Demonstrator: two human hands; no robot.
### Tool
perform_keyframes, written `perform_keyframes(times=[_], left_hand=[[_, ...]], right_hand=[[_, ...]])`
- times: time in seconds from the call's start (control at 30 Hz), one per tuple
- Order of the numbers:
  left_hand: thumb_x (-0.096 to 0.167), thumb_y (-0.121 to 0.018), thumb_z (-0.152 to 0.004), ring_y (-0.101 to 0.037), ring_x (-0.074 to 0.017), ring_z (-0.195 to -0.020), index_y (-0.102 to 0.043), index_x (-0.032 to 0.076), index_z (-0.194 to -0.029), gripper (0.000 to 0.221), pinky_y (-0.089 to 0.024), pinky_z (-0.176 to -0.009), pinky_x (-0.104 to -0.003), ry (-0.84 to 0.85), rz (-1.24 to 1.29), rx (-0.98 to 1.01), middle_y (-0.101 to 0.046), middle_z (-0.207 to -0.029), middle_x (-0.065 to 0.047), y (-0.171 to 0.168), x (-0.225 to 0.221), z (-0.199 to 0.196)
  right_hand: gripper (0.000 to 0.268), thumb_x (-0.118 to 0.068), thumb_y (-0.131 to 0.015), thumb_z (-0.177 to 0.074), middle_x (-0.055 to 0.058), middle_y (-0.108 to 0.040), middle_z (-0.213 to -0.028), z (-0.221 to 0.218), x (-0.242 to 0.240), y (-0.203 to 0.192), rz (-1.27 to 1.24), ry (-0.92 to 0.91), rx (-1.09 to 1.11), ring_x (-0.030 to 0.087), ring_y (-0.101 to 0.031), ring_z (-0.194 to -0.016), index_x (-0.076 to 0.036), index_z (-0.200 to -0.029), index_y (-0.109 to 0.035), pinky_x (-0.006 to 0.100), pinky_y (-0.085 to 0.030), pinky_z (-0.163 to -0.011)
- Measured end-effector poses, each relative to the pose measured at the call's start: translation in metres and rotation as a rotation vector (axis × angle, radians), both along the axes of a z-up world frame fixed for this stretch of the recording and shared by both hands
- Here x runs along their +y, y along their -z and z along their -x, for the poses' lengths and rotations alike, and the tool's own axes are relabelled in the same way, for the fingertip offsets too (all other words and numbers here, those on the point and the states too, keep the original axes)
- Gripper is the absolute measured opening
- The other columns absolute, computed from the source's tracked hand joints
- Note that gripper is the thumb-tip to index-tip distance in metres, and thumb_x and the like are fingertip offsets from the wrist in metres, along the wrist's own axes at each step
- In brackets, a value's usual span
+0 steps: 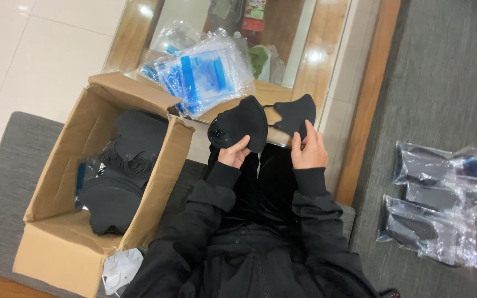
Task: Inspecting and packaging black face masks into a cardboard box and plastic bags
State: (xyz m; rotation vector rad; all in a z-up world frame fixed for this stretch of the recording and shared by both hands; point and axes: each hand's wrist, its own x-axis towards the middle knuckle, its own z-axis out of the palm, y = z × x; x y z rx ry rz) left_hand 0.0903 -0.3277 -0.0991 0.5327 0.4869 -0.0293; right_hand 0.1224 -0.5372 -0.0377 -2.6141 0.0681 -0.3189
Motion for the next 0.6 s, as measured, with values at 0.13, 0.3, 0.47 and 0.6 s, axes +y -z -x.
perform_keyframes(times=[0.13, 0.3, 0.47, 0.6], left_hand=[[0.001, -0.077, -0.093, -0.065, -0.0435, -0.117, -0.059, 0.014, -0.145, 0.056, -0.06, -0.097, -0.056, 0.038, -0.006, 0.0, -0.066, -0.136, -0.015, 0.0, 0.002, 0.006], [0.002, -0.083, -0.088, -0.069, -0.0438, -0.107, -0.063, 0.014, -0.14, 0.056, -0.063, -0.088, -0.055, 0.043, -0.048, 0.003, -0.067, -0.134, -0.015, 0.005, -0.002, 0.002], [0.004, -0.083, -0.089, -0.069, -0.0432, -0.107, -0.063, 0.013, -0.14, 0.056, -0.064, -0.084, -0.056, 0.06, -0.046, 0.008, -0.067, -0.133, -0.015, -0.011, 0.0, 0.005], [0.007, -0.086, -0.088, -0.068, -0.0419, -0.109, -0.059, 0.013, -0.143, 0.061, -0.063, -0.086, -0.055, 0.095, -0.104, 0.04, -0.066, -0.136, -0.014, 0.018, -0.001, 0.005]], right_hand=[[0.028, -0.025, -0.058, -0.107, -0.006, -0.048, -0.089, 0.007, 0.024, -0.023, -0.132, -0.128, -0.184, 0.018, -0.064, -0.068, -0.02, -0.133, -0.066, 0.031, -0.055, -0.064], [0.022, -0.001, -0.073, -0.09, 0.004, -0.064, -0.083, 0.006, 0.062, -0.041, -0.547, -0.266, -0.282, 0.016, -0.062, -0.057, -0.011, -0.109, -0.081, 0.022, -0.046, -0.044], [0.026, -0.003, -0.071, -0.094, 0.005, -0.065, -0.088, 0.003, 0.072, -0.042, -0.631, -0.274, -0.196, 0.013, -0.062, -0.061, -0.012, -0.117, -0.08, 0.02, -0.047, -0.045], [0.025, -0.002, -0.067, -0.098, 0.009, -0.064, -0.089, 0.004, 0.074, -0.05, -0.671, -0.297, -0.157, 0.013, -0.058, -0.061, -0.008, -0.119, -0.078, 0.021, -0.046, -0.046]])
